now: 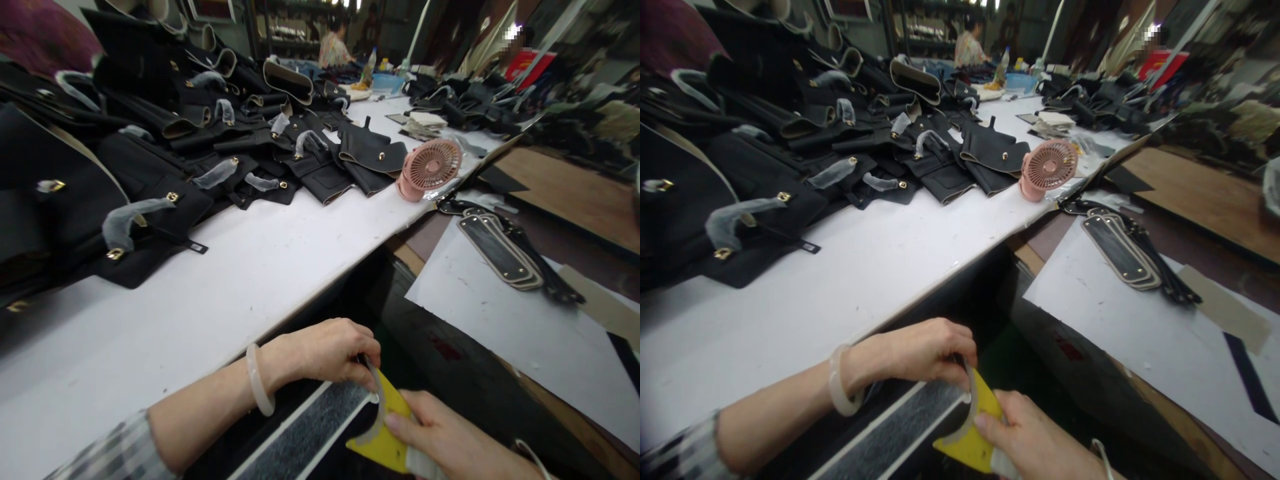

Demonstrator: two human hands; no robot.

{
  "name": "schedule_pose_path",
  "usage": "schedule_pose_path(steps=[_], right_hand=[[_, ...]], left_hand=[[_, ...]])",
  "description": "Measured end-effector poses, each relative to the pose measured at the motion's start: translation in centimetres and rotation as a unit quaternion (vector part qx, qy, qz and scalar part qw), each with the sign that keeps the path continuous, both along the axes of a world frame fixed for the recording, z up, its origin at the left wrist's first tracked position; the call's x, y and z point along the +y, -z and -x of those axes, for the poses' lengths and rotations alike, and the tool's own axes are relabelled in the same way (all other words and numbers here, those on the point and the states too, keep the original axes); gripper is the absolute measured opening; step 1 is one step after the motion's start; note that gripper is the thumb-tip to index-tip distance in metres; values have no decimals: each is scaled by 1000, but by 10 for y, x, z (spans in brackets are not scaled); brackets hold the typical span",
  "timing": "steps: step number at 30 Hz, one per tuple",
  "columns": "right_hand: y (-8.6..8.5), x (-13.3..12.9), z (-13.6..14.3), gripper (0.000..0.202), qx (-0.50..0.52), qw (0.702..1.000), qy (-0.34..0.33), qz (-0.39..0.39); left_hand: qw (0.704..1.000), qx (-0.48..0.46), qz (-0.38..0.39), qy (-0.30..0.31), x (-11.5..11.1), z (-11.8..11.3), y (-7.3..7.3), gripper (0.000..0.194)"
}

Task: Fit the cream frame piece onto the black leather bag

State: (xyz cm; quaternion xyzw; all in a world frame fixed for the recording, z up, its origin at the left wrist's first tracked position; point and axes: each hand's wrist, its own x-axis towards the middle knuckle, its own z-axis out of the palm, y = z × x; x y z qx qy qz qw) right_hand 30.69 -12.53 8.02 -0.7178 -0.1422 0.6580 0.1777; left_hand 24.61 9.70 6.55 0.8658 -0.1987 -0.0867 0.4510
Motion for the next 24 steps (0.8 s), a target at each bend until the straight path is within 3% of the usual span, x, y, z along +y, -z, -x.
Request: schedule_pose_path(steps=[4, 10, 19, 24], right_hand=[[0, 1, 2, 29, 7, 1000, 19, -13], [1, -4, 0, 43, 4, 1000, 20, -16], [16, -6, 13, 53, 7, 995, 67, -71], [19, -8, 22, 62, 10, 989, 132, -73]], left_hand=[[999, -18, -37, -12, -1, 5, 1, 24], [995, -58, -76, -3, -2, 7, -1, 27], [998, -31, -46, -9, -1, 2, 3, 26], [999, -19, -30, -12, 0, 1, 4, 31]])
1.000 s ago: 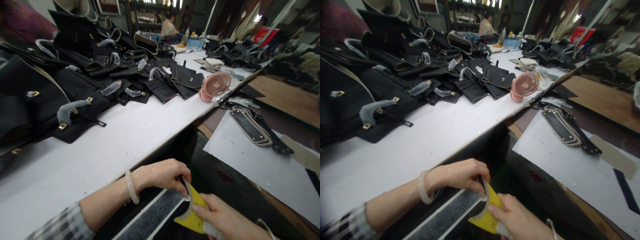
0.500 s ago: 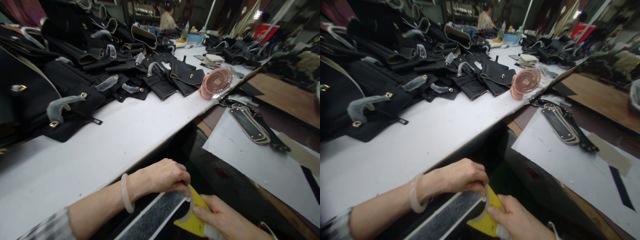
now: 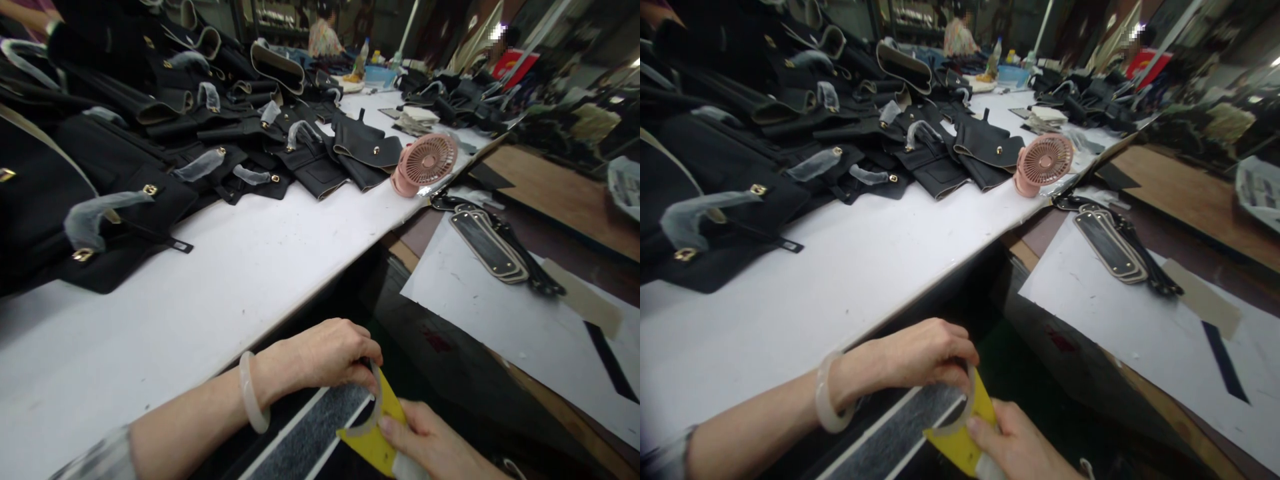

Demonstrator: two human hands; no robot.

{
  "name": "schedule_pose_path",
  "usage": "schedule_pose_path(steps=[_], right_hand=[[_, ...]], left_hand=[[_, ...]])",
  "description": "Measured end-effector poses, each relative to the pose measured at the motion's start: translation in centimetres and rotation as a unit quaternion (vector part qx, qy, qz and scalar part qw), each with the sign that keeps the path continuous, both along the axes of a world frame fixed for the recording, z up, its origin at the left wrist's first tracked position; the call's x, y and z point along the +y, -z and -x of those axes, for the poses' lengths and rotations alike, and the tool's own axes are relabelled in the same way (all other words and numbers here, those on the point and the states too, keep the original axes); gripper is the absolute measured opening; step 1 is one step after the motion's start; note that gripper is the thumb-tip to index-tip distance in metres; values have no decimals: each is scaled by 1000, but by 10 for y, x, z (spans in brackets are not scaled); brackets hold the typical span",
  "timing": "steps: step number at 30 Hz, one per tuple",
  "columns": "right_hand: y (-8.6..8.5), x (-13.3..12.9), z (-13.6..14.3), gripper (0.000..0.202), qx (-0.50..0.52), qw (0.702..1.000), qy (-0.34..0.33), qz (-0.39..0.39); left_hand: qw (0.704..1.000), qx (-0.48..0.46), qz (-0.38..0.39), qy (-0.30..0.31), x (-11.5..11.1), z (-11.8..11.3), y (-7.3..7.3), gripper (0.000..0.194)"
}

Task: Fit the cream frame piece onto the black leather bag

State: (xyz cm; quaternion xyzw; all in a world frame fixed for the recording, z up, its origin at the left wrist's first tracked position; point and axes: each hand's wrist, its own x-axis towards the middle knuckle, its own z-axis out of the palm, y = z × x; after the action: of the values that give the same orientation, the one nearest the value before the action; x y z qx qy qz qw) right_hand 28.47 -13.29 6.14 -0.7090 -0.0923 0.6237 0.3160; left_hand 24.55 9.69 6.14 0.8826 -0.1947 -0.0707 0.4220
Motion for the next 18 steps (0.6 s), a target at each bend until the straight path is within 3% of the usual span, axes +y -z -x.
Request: schedule_pose_path(steps=[8, 14, 18], right_hand=[[4, 2, 7, 69, -21, 999, 40, 13], [18, 11, 23, 87, -5, 996, 82, 27], [19, 23, 33, 78, 28, 995, 100, 1]], left_hand=[[999, 29, 36, -19, 1, -3, 1, 38], [985, 133, 90, -57, 5, -2, -2, 52], [982, 147, 81, -91, 2, 2, -6, 58]])
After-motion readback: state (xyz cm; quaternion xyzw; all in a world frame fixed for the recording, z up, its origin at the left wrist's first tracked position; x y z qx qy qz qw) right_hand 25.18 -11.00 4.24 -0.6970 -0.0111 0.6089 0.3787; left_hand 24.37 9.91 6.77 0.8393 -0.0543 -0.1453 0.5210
